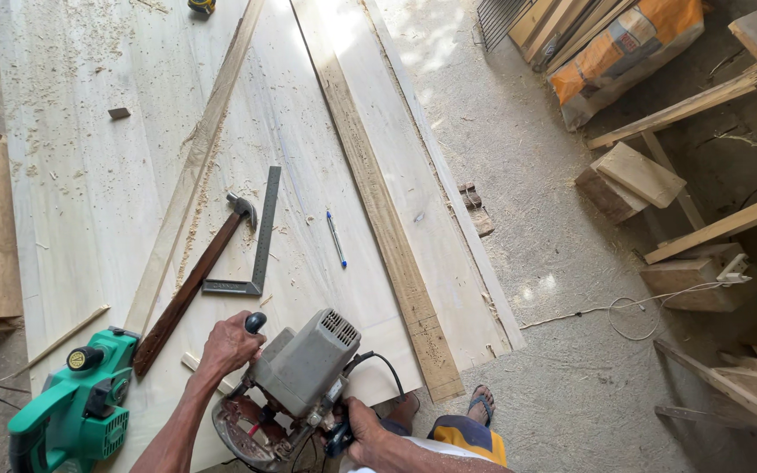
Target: The person aligns and hammers nails into wooden planks to assemble a frame. They use a hammer, a metal ruler, and an electric planer to measure, fasten, and smooth the wood. The person repeatedly measures and adjusts the planks while working in a workshop.
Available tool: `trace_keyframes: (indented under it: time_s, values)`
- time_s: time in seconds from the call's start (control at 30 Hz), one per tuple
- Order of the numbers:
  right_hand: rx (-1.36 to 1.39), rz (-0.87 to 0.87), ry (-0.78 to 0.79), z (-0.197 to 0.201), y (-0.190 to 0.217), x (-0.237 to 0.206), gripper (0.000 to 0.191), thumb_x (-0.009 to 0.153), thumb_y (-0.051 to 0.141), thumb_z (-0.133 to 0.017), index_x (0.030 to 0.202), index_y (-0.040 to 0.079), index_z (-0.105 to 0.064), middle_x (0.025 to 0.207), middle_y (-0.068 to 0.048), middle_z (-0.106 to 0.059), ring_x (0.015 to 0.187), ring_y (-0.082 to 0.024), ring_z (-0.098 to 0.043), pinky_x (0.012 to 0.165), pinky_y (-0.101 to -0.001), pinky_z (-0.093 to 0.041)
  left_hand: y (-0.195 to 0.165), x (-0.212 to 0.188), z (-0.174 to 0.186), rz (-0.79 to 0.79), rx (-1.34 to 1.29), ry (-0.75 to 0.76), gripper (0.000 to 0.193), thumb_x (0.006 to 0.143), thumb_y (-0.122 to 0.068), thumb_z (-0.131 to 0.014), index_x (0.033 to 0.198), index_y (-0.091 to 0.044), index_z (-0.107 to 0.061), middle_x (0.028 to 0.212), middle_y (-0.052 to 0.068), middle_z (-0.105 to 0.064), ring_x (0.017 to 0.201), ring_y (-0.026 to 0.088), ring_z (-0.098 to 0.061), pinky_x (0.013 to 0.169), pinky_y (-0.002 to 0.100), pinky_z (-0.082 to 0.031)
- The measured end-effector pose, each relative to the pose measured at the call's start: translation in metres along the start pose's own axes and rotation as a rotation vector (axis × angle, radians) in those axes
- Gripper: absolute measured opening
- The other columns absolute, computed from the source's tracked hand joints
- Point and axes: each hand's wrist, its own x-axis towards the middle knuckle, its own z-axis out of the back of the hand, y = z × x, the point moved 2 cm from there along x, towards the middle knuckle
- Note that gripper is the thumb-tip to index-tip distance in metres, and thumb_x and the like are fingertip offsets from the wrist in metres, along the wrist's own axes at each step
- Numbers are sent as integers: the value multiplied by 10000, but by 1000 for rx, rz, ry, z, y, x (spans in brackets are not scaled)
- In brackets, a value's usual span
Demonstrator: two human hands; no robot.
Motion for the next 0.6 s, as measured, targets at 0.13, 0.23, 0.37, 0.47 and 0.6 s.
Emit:
trace_keyframes:
  time_s: [0.13, 0.23, 0.37, 0.47, 0.6]
  values:
    - [-29, -46, 162, 16, -11, -4, 306, 980, 292, -548, 1059, 16, -654, 843, -154, -709, 709, -311, -686, 540, -425, -583, -28, -43, -1, -87, 150, -96, 313, 804, -177, -741, 1085, -74, -649, 798, 124, -741, 682, 236, -726, 649, 394, -604]
    - [151, -162, 222, 22, -23, -20, 432, 1007, 431, -585, 1114, 18, -653, 879, -134, -715, 723, -265, -693, 559, -401, -605, -56, -87, -3, -212, 177, -174, 195, 847, -128, -689, 1023, -62, -635, 830, 114, -723, 666, 235, -716, 628, 384, -626]
    - [188, -270, 326, 26, -29, -59, 452, 1019, 422, -523, 1183, 17, -642, 980, -131, -741, 829, -252, -730, 674, -403, -632, -98, -160, -4, -388, 181, -262, 235, 777, -85, -717, 991, -69, -622, 859, 95, -709, 710, 253, -704, 671, 404, -601]
    - [168, -325, 468, 42, -18, -96, 456, 1034, 435, -521, 1180, 19, -640, 977, -125, -735, 823, -242, -727, 676, -395, -630, -134, -215, -9, -450, 250, -304, 339, 723, -71, -762, 1029, -74, -615, 888, 85, -698, 774, 266, -698, 707, 424, -585]
    - [135, -287, 588, 98, 8, -138, 464, 1054, 452, -518, 1177, 21, -637, 972, -118, -727, 816, -228, -722, 679, -385, -628, -184, -282, -30, -609, 303, -365, 530, 596, -26, -778, 1102, -62, -621, 922, 90, -703, 820, 287, -693, 705, 433, -583]
